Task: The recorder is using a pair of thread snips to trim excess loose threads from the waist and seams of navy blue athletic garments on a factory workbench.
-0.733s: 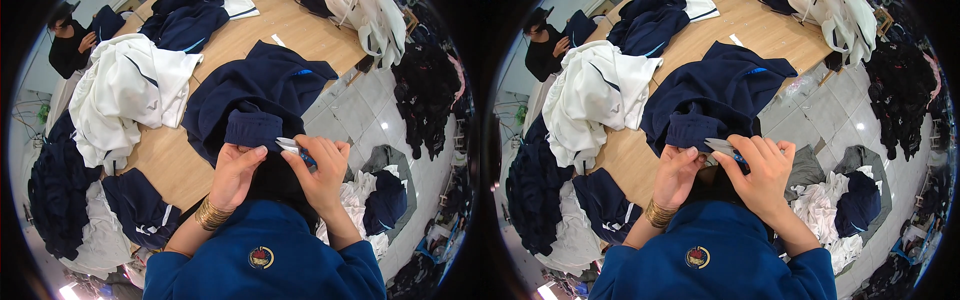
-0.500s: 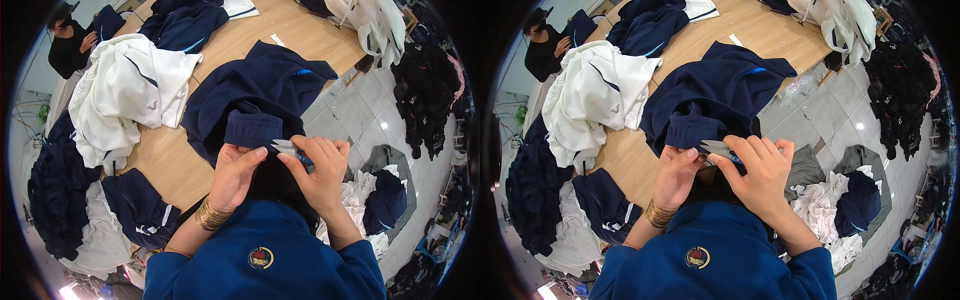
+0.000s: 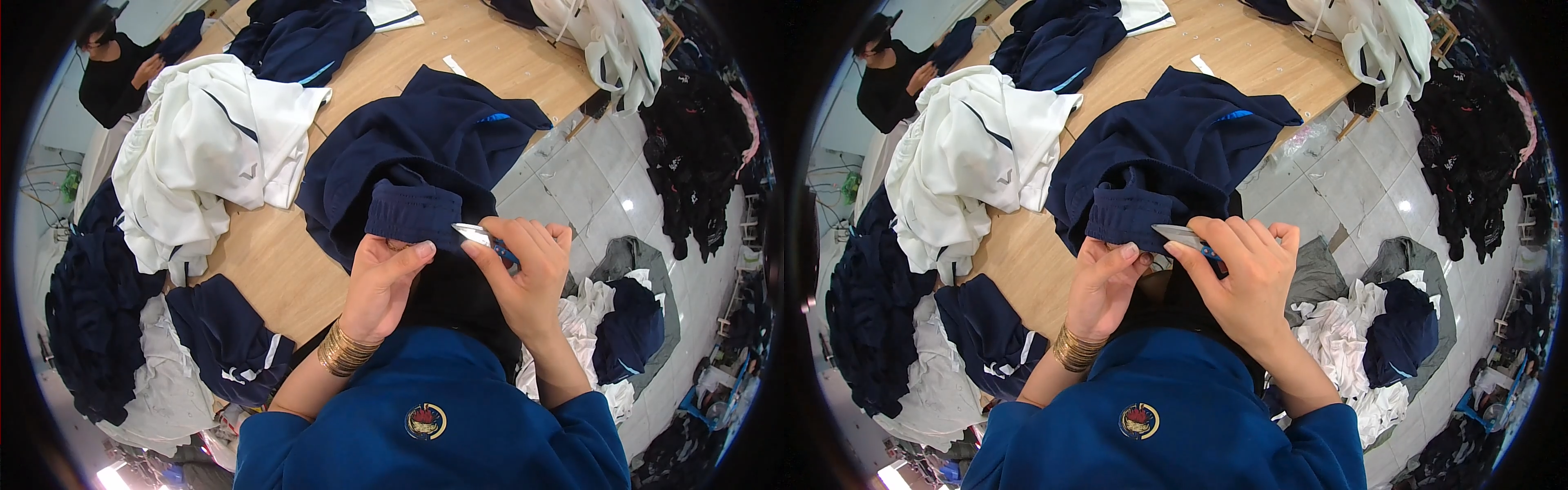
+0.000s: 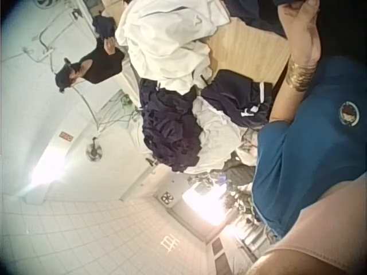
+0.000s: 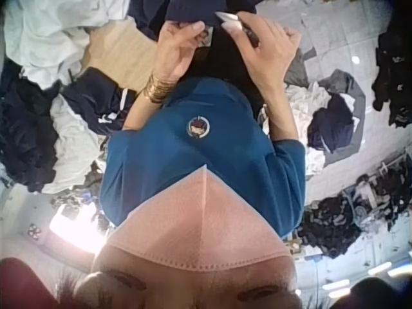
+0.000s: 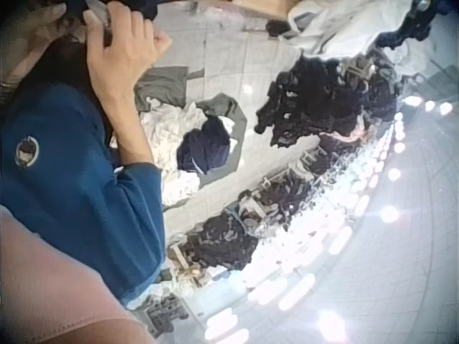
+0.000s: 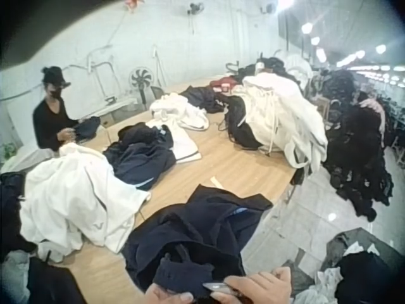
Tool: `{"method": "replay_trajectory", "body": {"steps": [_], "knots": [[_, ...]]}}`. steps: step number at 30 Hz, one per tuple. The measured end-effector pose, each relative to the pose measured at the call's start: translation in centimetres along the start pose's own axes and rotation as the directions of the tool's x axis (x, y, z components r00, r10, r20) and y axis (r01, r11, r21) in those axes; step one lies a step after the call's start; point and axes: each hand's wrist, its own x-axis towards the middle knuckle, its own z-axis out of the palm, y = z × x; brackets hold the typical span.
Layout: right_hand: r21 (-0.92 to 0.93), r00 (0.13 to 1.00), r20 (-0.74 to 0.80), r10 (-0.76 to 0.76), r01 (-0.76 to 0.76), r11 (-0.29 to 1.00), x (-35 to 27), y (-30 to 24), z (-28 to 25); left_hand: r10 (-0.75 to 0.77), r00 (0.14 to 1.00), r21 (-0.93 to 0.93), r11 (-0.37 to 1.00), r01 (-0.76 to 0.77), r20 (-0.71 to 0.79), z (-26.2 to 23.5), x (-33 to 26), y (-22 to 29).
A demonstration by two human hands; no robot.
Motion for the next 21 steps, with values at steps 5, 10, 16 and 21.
{"method": "replay_trajectory", "body": {"steps": [5,10,16,21], "knots": [[0.018,0.997,0.077,-0.018,0.017,1.000,-0.1,-0.1,0.0,0.014,1.000,0.016,1.000,-0.015,0.020,-0.2,0.0,0.0],[0.297,0.992,0.077,0.098,-0.117,0.948,0.0,0.2,0.2,0.010,0.999,-0.013,1.000,-0.010,-0.035,-0.2,-0.1,0.4],[0.538,0.980,0.129,0.150,-0.196,0.820,-0.1,3.3,3.7,0.004,1.000,0.184,0.983,-0.007,0.016,0.8,0.3,2.3],[0.482,0.718,0.678,0.158,-0.596,0.642,4.0,2.0,-1.3,0.516,0.784,0.889,0.088,-0.450,0.345,-1.6,-0.4,3.1]]}}
